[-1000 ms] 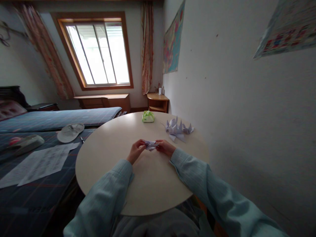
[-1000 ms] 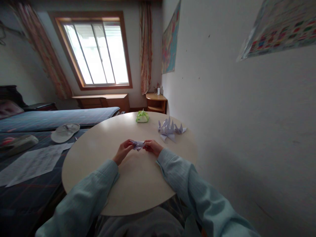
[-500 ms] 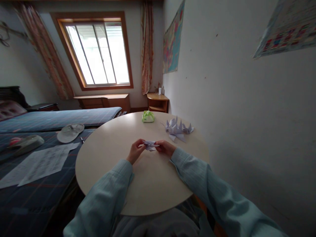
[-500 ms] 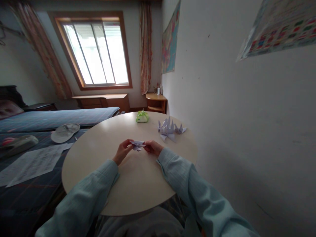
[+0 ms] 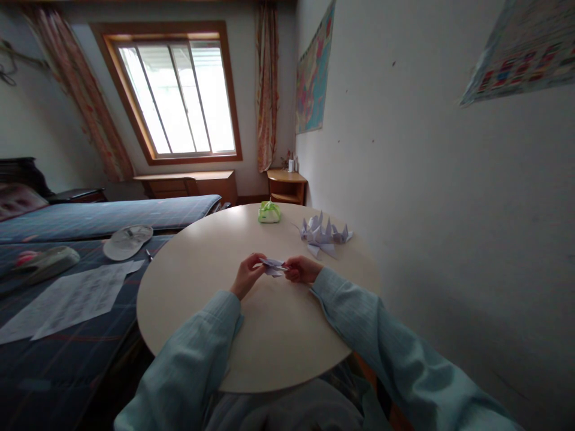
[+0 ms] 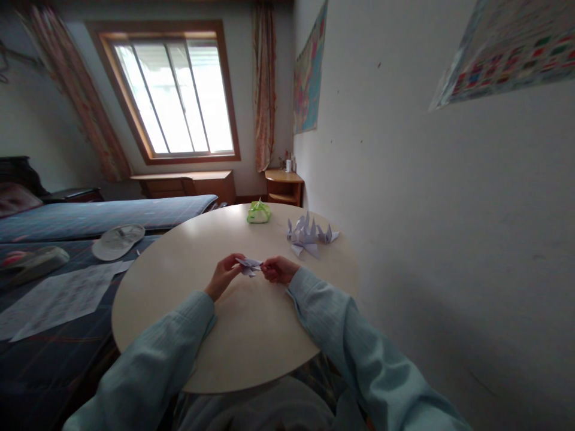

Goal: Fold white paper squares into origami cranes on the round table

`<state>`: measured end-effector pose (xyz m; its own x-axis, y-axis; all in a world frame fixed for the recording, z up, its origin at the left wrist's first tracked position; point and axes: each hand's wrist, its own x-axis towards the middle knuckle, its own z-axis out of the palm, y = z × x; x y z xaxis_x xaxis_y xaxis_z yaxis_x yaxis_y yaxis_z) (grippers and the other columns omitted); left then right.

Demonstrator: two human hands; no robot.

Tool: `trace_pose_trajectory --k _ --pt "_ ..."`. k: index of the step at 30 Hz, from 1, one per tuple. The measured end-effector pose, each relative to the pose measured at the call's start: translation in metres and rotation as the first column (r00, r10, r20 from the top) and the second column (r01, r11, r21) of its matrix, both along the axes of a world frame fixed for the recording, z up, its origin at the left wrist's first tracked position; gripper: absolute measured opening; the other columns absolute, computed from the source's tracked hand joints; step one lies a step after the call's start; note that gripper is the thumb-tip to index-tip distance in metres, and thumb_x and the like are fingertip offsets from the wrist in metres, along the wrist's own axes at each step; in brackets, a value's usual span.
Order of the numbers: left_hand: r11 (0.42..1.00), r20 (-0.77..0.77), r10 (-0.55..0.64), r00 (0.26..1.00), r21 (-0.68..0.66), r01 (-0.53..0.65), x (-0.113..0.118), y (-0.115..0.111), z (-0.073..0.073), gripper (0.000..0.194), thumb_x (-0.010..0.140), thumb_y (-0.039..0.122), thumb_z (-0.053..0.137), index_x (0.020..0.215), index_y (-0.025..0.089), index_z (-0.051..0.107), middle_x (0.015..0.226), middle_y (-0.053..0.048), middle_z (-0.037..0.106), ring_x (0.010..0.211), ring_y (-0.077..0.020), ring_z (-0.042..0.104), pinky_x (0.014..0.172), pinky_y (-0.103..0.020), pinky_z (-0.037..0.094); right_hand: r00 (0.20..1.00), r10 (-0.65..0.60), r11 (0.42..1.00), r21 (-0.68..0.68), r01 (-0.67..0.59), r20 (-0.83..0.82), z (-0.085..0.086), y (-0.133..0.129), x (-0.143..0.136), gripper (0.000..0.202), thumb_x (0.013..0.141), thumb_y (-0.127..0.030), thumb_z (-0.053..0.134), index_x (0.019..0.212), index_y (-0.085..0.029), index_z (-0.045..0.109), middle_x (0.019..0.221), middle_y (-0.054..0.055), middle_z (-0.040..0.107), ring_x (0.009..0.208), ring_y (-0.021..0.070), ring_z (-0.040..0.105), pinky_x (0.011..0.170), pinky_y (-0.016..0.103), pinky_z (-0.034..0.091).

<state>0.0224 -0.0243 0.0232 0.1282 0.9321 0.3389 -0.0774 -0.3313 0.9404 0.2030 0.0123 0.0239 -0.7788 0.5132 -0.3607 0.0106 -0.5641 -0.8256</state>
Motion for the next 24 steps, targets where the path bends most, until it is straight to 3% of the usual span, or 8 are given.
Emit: trace_pose_trajectory --k 4,11,17,24 --pt "1.0 0.006 0.003 1.0 -0.021 -0.003 -0.001 0.002 -0.003 0.017 0.057 0.022 0.063 0.07 0.014 0.056 0.069 0.0 0.056 0.066 -0.0112 0.053 0.065 -0.024 0.042 1.0 -0.022 1.0 -0.009 0.022 -0.008 -0.002 0.001 -0.001 0.022 0.075 -0.018 0.028 0.054 -0.016 0.035 0.037 -0.006 0.025 0.034 0.0056 0.018 0.035 0.016 0.012" --pt "0.995 0.0 0.093 0.996 -0.016 -0.093 -0.004 0.013 -0.011 0.016 0.059 0.023 0.061 0.071 0.015 0.055 0.069 -0.001 0.058 0.07 -0.013 0.055 0.067 -0.025 0.044 0.958 -0.276 0.958 0.057 0.281 -0.074 -0.005 0.002 -0.006 0.029 0.079 -0.026 0.033 0.055 -0.015 0.043 0.034 -0.006 0.033 0.032 0.0046 0.025 0.035 0.017 0.014" --pt "0.955 -0.082 0.286 0.955 0.101 -0.277 -0.006 0.019 -0.016 0.016 0.062 0.025 0.058 0.074 0.015 0.054 0.075 -0.002 0.056 0.075 -0.0126 0.054 0.066 -0.025 0.046 0.971 -0.237 0.968 0.071 0.239 -0.039 -0.002 0.001 -0.005 0.045 0.081 -0.046 0.032 0.058 -0.013 0.053 0.035 -0.003 0.042 0.033 0.0052 0.034 0.036 0.017 0.02" --pt "0.913 -0.122 0.373 0.92 0.224 -0.34 -0.005 0.018 -0.017 0.016 0.067 0.028 0.056 0.076 0.016 0.056 0.081 -0.002 0.053 0.076 -0.0116 0.054 0.062 -0.024 0.049 0.979 -0.191 0.978 0.075 0.196 -0.07 -0.002 0.0 -0.004 0.06 0.08 -0.054 0.023 0.06 -0.01 0.058 0.039 0.001 0.049 0.035 0.006 0.042 0.036 0.017 0.027"
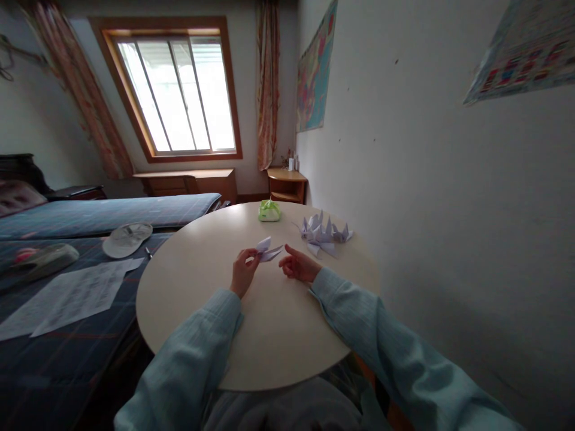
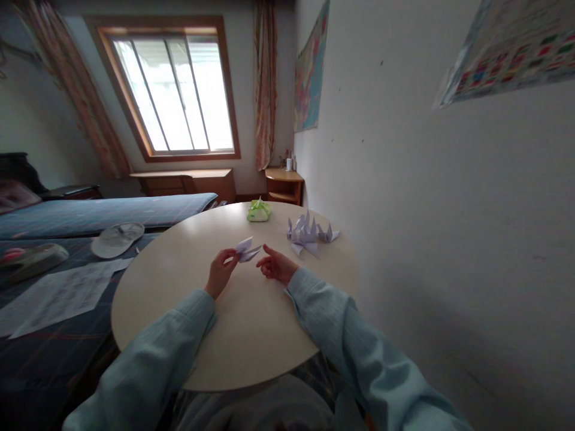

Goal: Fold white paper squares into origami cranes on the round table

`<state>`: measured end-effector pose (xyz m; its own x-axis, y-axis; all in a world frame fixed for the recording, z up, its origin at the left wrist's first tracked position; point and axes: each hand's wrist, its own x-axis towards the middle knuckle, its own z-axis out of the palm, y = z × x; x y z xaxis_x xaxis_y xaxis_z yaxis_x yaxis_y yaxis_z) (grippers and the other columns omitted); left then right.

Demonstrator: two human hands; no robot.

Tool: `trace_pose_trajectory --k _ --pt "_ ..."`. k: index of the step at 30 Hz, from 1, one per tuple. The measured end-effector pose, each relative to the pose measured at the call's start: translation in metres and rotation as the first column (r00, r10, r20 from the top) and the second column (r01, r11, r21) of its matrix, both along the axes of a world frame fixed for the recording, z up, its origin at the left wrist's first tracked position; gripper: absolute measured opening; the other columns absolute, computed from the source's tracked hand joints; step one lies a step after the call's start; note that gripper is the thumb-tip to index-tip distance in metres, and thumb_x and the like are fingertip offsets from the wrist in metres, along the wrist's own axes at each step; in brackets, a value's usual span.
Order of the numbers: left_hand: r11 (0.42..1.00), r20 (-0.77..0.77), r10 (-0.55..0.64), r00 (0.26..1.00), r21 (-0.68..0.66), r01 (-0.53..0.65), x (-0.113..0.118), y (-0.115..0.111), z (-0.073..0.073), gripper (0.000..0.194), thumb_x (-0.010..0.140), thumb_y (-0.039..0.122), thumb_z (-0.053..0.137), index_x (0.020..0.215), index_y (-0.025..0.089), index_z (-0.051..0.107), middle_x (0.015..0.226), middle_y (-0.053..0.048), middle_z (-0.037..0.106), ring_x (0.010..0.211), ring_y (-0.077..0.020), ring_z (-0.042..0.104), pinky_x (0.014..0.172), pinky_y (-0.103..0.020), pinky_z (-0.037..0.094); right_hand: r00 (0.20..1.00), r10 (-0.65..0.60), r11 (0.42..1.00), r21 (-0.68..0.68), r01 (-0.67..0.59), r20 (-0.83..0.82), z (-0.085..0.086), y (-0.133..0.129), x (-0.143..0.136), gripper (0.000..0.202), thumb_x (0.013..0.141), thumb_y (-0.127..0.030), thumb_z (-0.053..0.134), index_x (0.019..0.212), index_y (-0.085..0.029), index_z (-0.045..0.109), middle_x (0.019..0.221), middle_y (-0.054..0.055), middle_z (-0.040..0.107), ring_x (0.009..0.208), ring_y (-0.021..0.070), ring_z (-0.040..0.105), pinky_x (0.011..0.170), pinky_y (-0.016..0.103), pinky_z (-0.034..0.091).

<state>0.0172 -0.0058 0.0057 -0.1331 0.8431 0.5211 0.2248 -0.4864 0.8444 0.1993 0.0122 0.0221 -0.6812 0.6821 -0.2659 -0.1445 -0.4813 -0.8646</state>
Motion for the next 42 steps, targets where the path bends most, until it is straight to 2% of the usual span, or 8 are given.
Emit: trace_pose_trajectory --k 11,16,19,25,28,34,37,42 --pt "0.996 -0.045 -0.084 0.995 0.007 0.085 0.0012 -0.0039 0.0003 0.016 0.065 0.026 0.059 0.078 0.017 0.055 0.084 -0.002 0.051 0.081 -0.0122 0.053 0.066 -0.024 0.049 1.0 -0.002 1.0 0.025 0.002 0.015 0.0009 -0.0016 -0.0021 0.06 0.079 -0.056 0.024 0.063 -0.01 0.06 0.041 0.001 0.05 0.037 0.0055 0.043 0.036 0.015 0.03" --pt "0.995 -0.058 -0.099 0.993 0.009 0.099 0.0009 -0.0031 -0.0012 0.016 0.066 0.025 0.058 0.079 0.017 0.055 0.085 -0.002 0.05 0.081 -0.0117 0.052 0.067 -0.025 0.049 0.999 0.014 0.999 0.034 -0.015 0.032 0.0005 -0.0022 -0.0031 0.049 0.081 -0.048 0.032 0.066 -0.01 0.059 0.044 0.0 0.051 0.039 0.0051 0.043 0.036 0.015 0.028" --pt "0.995 -0.058 -0.097 0.994 0.021 0.098 0.0007 -0.0027 -0.0012 0.015 0.066 0.025 0.057 0.079 0.017 0.055 0.085 -0.002 0.05 0.081 -0.0115 0.052 0.067 -0.025 0.049 0.999 0.032 0.999 0.037 -0.033 0.039 0.0003 -0.0024 -0.0028 0.042 0.081 -0.044 0.036 0.069 -0.011 0.059 0.046 0.0 0.052 0.04 0.0045 0.042 0.037 0.014 0.028" --pt "0.995 -0.095 -0.06 0.994 0.075 0.067 0.0003 -0.0054 0.0014 0.012 0.068 0.024 0.055 0.078 0.018 0.056 0.086 -0.002 0.051 0.081 -0.0108 0.052 0.067 -0.024 0.05 0.999 0.039 0.999 0.01 -0.04 0.036 0.0008 -0.0019 -0.0014 0.046 0.082 -0.046 0.031 0.07 -0.01 0.058 0.051 0.001 0.054 0.045 0.0055 0.047 0.038 0.014 0.032" --pt "0.991 -0.118 -0.046 0.992 0.121 0.061 0.0003 -0.0074 0.0036 0.011 0.069 0.024 0.054 0.078 0.018 0.056 0.087 -0.002 0.051 0.081 -0.0108 0.053 0.068 -0.025 0.051 0.999 0.012 1.0 0.013 -0.013 0.039 0.0003 -0.0021 -0.0017 0.038 0.082 -0.041 0.036 0.07 -0.011 0.057 0.051 0.0 0.053 0.045 0.0044 0.046 0.038 0.013 0.032" --pt "0.984 -0.142 -0.012 0.99 0.172 0.036 0.0 -0.0078 0.0047 0.009 0.07 0.022 0.053 0.076 0.017 0.056 0.086 -0.003 0.052 0.079 -0.0108 0.054 0.067 -0.025 0.051 0.995 -0.075 0.995 0.069 0.07 0.069 0.0004 -0.0051 -0.0038 0.014 0.071 -0.027 0.057 0.072 -0.013 0.055 0.061 -0.001 0.055 0.052 0.0041 0.05 0.04 0.012 0.036" --pt "0.984 -0.148 -0.01 0.989 0.173 0.036 -0.0002 -0.0066 0.0032 0.009 0.07 0.022 0.053 0.077 0.017 0.056 0.086 -0.002 0.052 0.079 -0.011 0.053 0.067 -0.025 0.051 0.991 -0.113 0.987 0.12 0.103 0.076 -0.0008 -0.0058 -0.0048 0.015 0.062 -0.021 0.065 0.069 -0.013 0.054 0.065 -0.002 0.056 0.054 0.0036 0.05 0.043 0.012 0.038" --pt "0.991 -0.14 -0.041 0.989 0.123 0.059 0.0003 -0.0058 0.0013 0.011 0.069 0.025 0.054 0.078 0.018 0.056 0.085 -0.002 0.052 0.079 -0.0105 0.053 0.067 -0.024 0.05 0.988 -0.145 0.981 0.139 0.135 0.061 -0.0049 -0.0037 -0.0061 0.022 0.054 -0.018 0.071 0.069 -0.012 0.056 0.057 -0.005 0.051 0.049 0.002 0.047 0.043 0.012 0.036"
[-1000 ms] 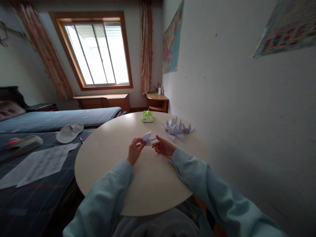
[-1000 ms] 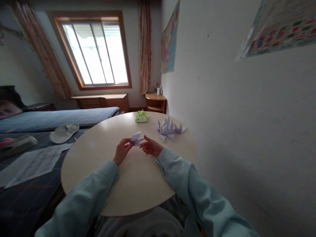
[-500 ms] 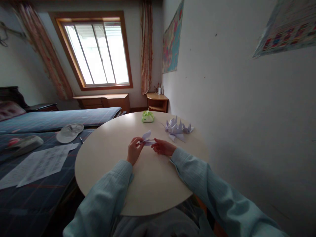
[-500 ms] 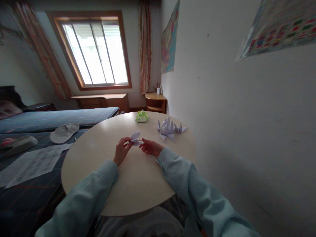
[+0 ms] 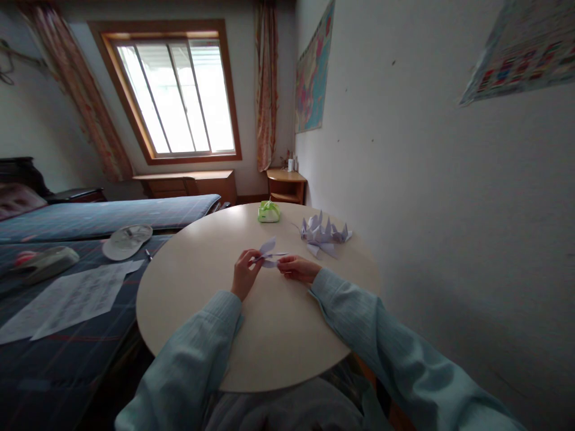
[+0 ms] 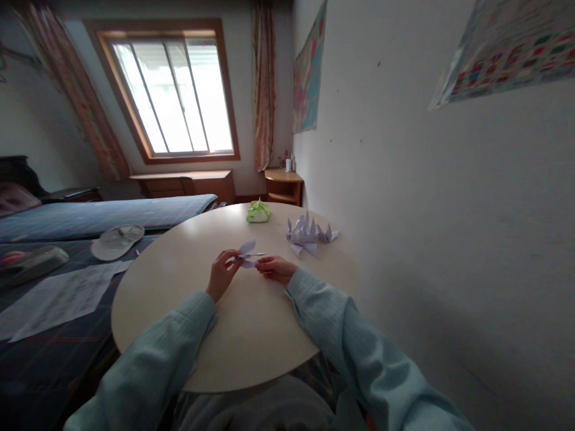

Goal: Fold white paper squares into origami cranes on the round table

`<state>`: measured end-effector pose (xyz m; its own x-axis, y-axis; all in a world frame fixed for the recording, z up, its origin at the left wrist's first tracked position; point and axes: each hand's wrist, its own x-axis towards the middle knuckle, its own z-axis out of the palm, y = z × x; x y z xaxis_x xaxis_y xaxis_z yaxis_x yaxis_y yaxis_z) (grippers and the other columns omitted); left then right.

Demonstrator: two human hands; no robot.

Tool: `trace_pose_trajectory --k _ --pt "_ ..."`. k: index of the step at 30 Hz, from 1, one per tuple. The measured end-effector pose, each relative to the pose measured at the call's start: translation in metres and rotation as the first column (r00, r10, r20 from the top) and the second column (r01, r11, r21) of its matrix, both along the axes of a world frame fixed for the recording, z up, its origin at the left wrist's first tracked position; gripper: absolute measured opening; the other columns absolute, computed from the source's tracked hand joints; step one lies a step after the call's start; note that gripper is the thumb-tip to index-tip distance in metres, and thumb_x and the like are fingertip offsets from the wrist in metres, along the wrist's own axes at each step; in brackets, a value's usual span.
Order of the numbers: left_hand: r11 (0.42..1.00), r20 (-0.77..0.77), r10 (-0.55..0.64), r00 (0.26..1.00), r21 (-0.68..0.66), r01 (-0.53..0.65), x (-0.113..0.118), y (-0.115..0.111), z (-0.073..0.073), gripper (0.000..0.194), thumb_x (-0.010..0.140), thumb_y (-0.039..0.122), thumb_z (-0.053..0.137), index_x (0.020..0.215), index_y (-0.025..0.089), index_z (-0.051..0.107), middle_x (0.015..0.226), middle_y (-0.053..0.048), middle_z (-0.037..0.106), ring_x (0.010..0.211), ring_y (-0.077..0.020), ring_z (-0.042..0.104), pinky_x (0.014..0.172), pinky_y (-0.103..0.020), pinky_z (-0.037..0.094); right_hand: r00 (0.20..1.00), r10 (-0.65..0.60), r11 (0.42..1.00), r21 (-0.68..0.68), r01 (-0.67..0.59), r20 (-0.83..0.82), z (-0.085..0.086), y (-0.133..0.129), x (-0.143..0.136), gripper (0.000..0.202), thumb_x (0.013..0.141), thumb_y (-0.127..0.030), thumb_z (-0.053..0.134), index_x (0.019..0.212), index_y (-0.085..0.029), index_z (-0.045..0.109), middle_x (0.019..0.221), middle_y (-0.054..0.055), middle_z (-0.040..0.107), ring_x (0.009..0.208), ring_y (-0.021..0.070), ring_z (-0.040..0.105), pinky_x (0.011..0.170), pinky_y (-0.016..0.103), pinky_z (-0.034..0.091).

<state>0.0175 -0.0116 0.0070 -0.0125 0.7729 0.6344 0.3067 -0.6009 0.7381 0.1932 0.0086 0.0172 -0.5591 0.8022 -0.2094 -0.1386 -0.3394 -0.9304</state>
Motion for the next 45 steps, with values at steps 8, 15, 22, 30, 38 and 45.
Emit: trace_pose_trajectory --k 8,15,22,30,38,45 --pt "0.975 0.128 -0.037 0.991 -0.214 0.064 -0.001 0.009 -0.008 0.021 0.063 0.029 0.06 0.079 0.016 0.055 0.079 -0.002 0.056 0.077 -0.0128 0.056 0.066 -0.026 0.048 0.992 -0.125 0.991 0.038 0.126 -0.03 -0.006 0.007 0.001 0.022 0.053 -0.017 0.071 0.071 -0.014 0.06 0.06 -0.003 0.054 0.053 0.0033 0.047 0.048 0.015 0.036" --pt "0.885 0.256 -0.156 0.954 -0.394 0.25 0.002 0.007 -0.003 0.036 0.059 0.038 0.063 0.084 0.014 0.054 0.087 -0.004 0.059 0.075 -0.015 0.059 0.067 -0.028 0.046 0.978 -0.195 0.97 0.131 0.202 -0.067 0.001 0.003 -0.001 0.027 0.049 -0.025 0.072 0.072 -0.015 0.063 0.062 -0.002 0.055 0.055 0.0034 0.045 0.05 0.017 0.033" --pt "0.858 0.277 -0.174 0.945 -0.429 0.284 0.003 0.0 0.001 0.04 0.056 0.036 0.066 0.086 0.014 0.053 0.084 -0.005 0.062 0.077 -0.0166 0.059 0.07 -0.03 0.045 0.984 -0.18 0.943 0.287 0.171 0.005 0.003 0.0 -0.002 0.03 0.052 -0.03 0.07 0.077 -0.015 0.065 0.062 -0.003 0.055 0.053 0.0036 0.04 0.052 0.019 0.031" --pt "0.857 0.357 -0.13 0.925 -0.429 0.286 0.001 0.005 -0.004 0.038 0.057 0.038 0.064 0.083 0.013 0.053 0.083 -0.004 0.06 0.073 -0.0151 0.059 0.067 -0.029 0.046 0.98 -0.157 0.84 0.538 0.065 0.126 -0.001 0.001 -0.005 0.034 0.055 -0.035 0.066 0.081 -0.013 0.063 0.058 -0.003 0.054 0.053 0.0065 0.04 0.05 0.02 0.029" --pt "0.812 0.367 -0.132 0.921 -0.492 0.312 0.003 -0.003 0.003 0.031 0.057 0.033 0.065 0.08 0.014 0.055 0.08 -0.002 0.06 0.075 -0.0138 0.058 0.069 -0.027 0.046 0.902 -0.409 0.594 0.791 0.149 0.137 -0.008 0.005 -0.007 0.015 0.062 -0.029 0.059 0.069 -0.016 0.062 0.065 -0.001 0.053 0.059 0.0087 0.045 0.055 0.021 0.036" --pt "0.749 0.42 -0.136 0.897 -0.55 0.37 0.001 0.001 0.001 0.031 0.056 0.03 0.066 0.082 0.015 0.056 0.078 -0.003 0.061 0.069 -0.0114 0.058 0.063 -0.024 0.046 0.834 -0.545 0.463 0.86 0.214 0.086 -0.002 0.0 -0.005 0.007 0.063 -0.024 0.057 0.062 -0.018 0.061 0.062 -0.001 0.048 0.053 0.0074 0.04 0.05 0.021 0.033"
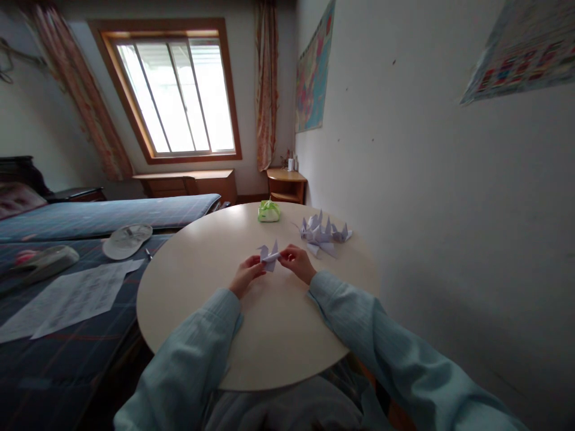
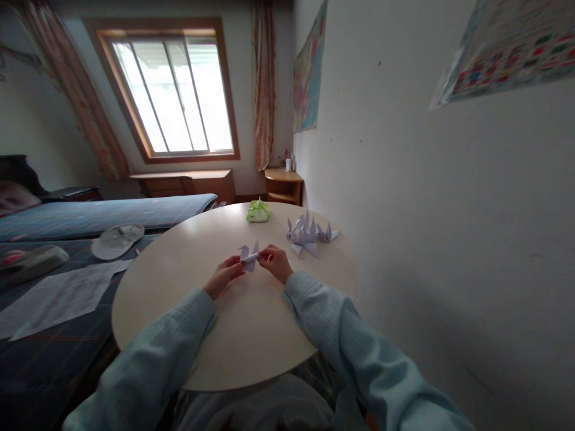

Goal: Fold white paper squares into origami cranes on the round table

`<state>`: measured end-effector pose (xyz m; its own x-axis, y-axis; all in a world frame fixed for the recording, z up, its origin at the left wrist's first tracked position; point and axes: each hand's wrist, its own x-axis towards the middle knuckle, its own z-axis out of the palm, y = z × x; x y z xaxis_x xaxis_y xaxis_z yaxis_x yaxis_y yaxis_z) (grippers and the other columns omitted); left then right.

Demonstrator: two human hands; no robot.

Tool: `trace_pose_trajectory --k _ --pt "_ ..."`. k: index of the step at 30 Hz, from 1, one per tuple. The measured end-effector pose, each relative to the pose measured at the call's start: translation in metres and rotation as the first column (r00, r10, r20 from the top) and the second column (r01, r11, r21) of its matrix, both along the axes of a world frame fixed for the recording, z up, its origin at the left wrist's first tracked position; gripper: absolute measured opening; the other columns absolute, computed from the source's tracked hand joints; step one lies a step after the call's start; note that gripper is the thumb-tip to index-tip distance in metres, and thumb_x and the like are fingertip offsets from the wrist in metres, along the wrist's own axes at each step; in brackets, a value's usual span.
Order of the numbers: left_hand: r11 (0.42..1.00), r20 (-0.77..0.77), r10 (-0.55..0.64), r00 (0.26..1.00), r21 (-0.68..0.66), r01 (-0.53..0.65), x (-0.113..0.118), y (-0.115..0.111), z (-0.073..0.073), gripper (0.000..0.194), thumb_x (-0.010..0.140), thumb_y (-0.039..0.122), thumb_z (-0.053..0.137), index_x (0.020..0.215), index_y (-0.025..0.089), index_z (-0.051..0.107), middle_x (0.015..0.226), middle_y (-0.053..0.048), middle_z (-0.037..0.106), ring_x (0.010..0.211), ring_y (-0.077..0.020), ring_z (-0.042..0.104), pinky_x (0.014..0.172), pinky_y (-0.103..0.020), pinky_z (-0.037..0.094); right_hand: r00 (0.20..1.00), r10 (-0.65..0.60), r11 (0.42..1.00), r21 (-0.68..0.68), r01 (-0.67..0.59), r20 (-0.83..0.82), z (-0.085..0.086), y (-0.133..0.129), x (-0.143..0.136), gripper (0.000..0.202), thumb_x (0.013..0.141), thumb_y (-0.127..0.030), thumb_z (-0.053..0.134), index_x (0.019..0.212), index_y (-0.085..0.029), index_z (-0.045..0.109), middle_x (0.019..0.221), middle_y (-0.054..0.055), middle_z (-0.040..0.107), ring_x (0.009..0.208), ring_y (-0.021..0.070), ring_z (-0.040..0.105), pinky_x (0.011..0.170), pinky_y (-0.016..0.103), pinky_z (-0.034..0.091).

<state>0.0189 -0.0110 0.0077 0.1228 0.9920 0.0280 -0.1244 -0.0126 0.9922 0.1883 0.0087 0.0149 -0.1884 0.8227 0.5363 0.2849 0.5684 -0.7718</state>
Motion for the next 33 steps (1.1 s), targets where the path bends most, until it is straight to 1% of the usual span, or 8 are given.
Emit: trace_pose_trajectory --k 5,9,15,22,25,29,31,33 --pt "0.997 0.031 0.02 0.999 -0.075 -0.017 -0.0003 0.0029 -0.0007 0.019 0.062 0.023 0.061 0.079 0.015 0.057 0.074 -0.002 0.061 0.062 -0.0086 0.057 0.057 -0.019 0.046 1.0 0.022 0.996 0.083 -0.024 0.015 -0.0011 -0.0008 0.0006 0.006 0.063 -0.019 0.056 0.06 -0.02 0.061 0.063 0.0 0.047 0.055 0.0089 0.041 0.051 0.022 0.034" --pt "0.991 0.102 0.027 0.994 -0.13 -0.013 0.0006 0.0019 0.0006 0.014 0.063 0.017 0.058 0.077 0.015 0.058 0.071 -0.003 0.062 0.058 -0.0078 0.057 0.052 -0.017 0.045 0.994 0.008 0.989 0.144 -0.024 0.106 -0.0026 -0.0013 0.0007 0.011 0.065 -0.015 0.053 0.06 -0.02 0.061 0.064 0.001 0.047 0.059 0.0103 0.042 0.054 0.023 0.034" --pt "0.986 0.163 -0.011 0.987 -0.16 0.038 -0.0008 0.0024 0.0004 0.013 0.064 0.013 0.055 0.076 0.013 0.059 0.071 -0.004 0.063 0.059 -0.0094 0.058 0.052 -0.019 0.045 0.958 -0.091 0.951 0.308 0.003 0.272 -0.0054 0.0007 0.0031 0.016 0.069 -0.014 0.05 0.062 -0.022 0.061 0.069 0.003 0.049 0.067 0.0129 0.043 0.062 0.026 0.033" --pt "0.979 0.229 -0.094 0.969 -0.154 0.132 -0.0041 0.0048 0.0007 0.013 0.069 0.02 0.05 0.075 0.014 0.059 0.075 -0.004 0.063 0.065 -0.0124 0.059 0.056 -0.022 0.045 0.871 -0.244 0.87 0.493 0.002 0.427 -0.0036 -0.0016 0.0053 0.019 0.076 -0.017 0.047 0.064 -0.021 0.062 0.071 0.004 0.052 0.068 0.0125 0.042 0.06 0.024 0.034" --pt "0.981 0.224 -0.083 0.971 -0.155 0.12 -0.0025 0.0033 0.0019 0.012 0.069 0.024 0.055 0.076 0.014 0.058 0.073 -0.003 0.062 0.065 -0.0106 0.058 0.057 -0.02 0.044 0.852 -0.285 0.831 0.556 -0.01 0.44 -0.0032 -0.0021 0.0053 0.019 0.076 -0.017 0.047 0.065 -0.021 0.061 0.07 0.003 0.053 0.067 0.0118 0.042 0.058 0.022 0.034" --pt "0.986 0.194 -0.057 0.979 -0.142 0.085 -0.0004 -0.0004 0.005 0.024 0.062 0.023 0.065 0.083 0.014 0.055 0.075 -0.002 0.062 0.065 -0.0078 0.057 0.058 -0.017 0.043 0.856 -0.312 0.793 0.609 -0.004 0.411 -0.0036 -0.0022 0.0048 0.017 0.075 -0.015 0.048 0.065 -0.02 0.06 0.069 0.002 0.053 0.066 0.011 0.043 0.057 0.021 0.035" --pt "0.989 0.192 -0.055 0.98 -0.124 0.08 0.0001 -0.002 0.0068 0.029 0.061 0.024 0.066 0.085 0.014 0.054 0.076 -0.002 0.061 0.066 -0.0074 0.057 0.058 -0.016 0.042 0.87 -0.314 0.79 0.613 0.017 0.38 -0.0041 -0.0024 0.0046 0.016 0.074 -0.014 0.049 0.065 -0.02 0.06 0.069 0.002 0.053 0.066 0.0112 0.044 0.058 0.021 0.036" --pt "0.993 0.184 -0.054 0.981 -0.098 0.073 0.0003 -0.003 0.0085 0.031 0.06 0.025 0.067 0.087 0.015 0.054 0.078 -0.002 0.061 0.068 -0.0075 0.057 0.059 -0.016 0.042 0.889 -0.306 0.807 0.588 0.054 0.339 -0.0044 -0.0025 0.0043 0.014 0.072 -0.013 0.05 0.068 -0.02 0.06 0.07 0.002 0.053 0.068 0.0116 0.046 0.06 0.022 0.038"
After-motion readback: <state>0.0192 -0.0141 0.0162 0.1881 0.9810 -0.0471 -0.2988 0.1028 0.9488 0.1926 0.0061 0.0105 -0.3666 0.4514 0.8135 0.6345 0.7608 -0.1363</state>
